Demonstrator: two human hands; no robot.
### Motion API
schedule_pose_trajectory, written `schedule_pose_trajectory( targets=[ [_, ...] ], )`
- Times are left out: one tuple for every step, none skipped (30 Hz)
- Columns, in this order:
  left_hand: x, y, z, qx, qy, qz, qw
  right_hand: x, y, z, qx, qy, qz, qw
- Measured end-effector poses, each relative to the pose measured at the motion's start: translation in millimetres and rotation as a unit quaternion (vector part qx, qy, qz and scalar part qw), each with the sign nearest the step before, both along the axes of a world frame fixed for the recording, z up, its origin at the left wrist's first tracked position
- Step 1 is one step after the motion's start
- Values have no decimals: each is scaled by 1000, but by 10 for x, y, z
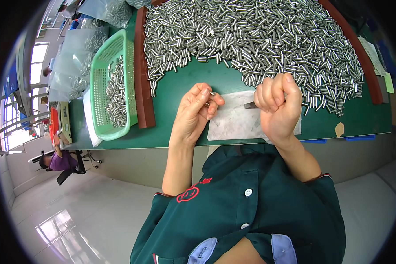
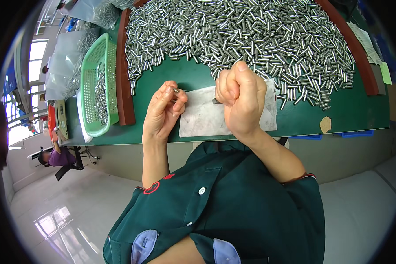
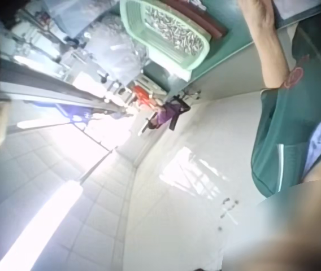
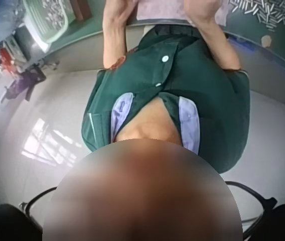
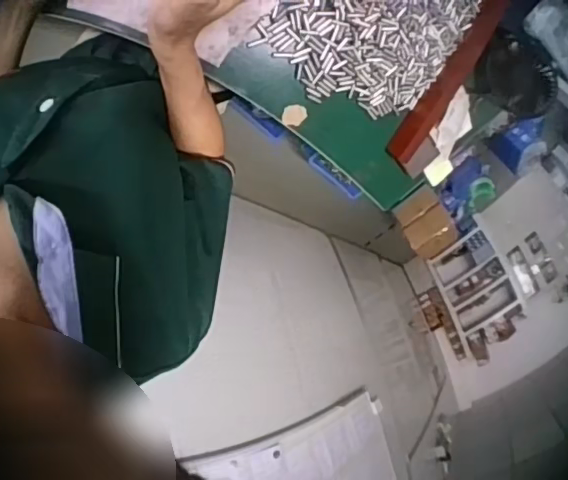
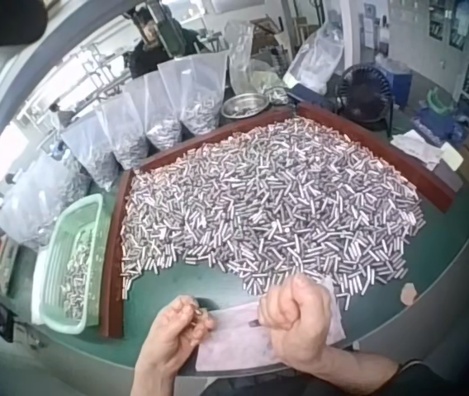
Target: Cleaning and inspecting small metal pins using a handheld scraper tool on a workbench.
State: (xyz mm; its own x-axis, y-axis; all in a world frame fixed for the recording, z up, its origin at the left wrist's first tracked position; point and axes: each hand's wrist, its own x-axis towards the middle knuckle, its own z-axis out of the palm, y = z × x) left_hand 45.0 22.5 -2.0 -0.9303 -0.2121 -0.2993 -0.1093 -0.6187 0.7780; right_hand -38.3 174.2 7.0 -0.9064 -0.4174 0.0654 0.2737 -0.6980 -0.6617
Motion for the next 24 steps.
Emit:
schedule_pose_trajectory(
  targets=[
    [-2,-3,6,1,0,-3,1000,-1,2,4,2,0,0,1000],
    [-7,-17,12,1,0,-5,1000,-2,-4,1,1,1,0,1000],
    [-11,-36,25,-1,2,-5,1000,0,-5,-3,1,-2,2,1000],
    [-18,-58,47,61,5,3,998,2,-4,-2,1,-5,5,1000],
    [-30,-72,71,122,8,11,992,10,-3,3,6,-7,0,1000],
    [-83,-64,142,105,-12,45,993,6,-6,0,5,-6,0,1000],
    [-111,-171,73,54,13,18,998,-1,-8,-11,7,-4,-2,1000],
    [-170,-246,100,3,38,-7,999,4,-6,-6,8,-3,-2,1000],
    [-227,-278,137,-138,-13,20,990,6,-5,0,8,-2,-2,1000],
    [-286,-279,184,-298,-55,32,952,6,-3,4,9,0,-2,1000],
    [-356,-261,252,-449,-95,44,887,8,-6,5,10,1,-2,1000],
    [-432,-314,199,-576,-84,66,810,12,-9,2,11,2,-2,1000],
    [-481,-340,184,-576,-83,67,810,16,-12,-2,11,3,-4,1000],
    [-537,-356,180,-667,-55,67,740,9,-14,-2,11,5,-7,1000],
    [-566,-364,182,-749,-26,67,659,7,-15,-2,11,7,-9,1000],
    [-570,-370,169,-753,-32,42,656,12,-15,-1,1,0,-12,1000],
    [-583,-360,138,-756,-30,38,653,11,-14,-10,-7,-7,-17,1000],
    [-593,-339,112,-759,-28,33,649,7,-16,-16,-7,-10,-18,1000],
    [-604,-320,96,-764,-47,26,643,-1,-20,-20,-6,-9,-20,1000],
    [-604,-319,66,-764,-49,27,643,4,-22,-12,-6,-9,-16,1000],
    [-606,-333,16,-765,-30,31,642,10,-27,-4,-5,-9,-11,1000],
    [-601,-347,-6,-766,-12,36,642,16,-30,3,-6,-10,-7,1000],
    [-609,-347,0,-764,-15,10,645,10,-26,-3,-4,-11,-9,1000],
    [-598,-354,8,-763,-16,10,646,8,-24,-5,-3,-13,-11,1000]
  ],
)
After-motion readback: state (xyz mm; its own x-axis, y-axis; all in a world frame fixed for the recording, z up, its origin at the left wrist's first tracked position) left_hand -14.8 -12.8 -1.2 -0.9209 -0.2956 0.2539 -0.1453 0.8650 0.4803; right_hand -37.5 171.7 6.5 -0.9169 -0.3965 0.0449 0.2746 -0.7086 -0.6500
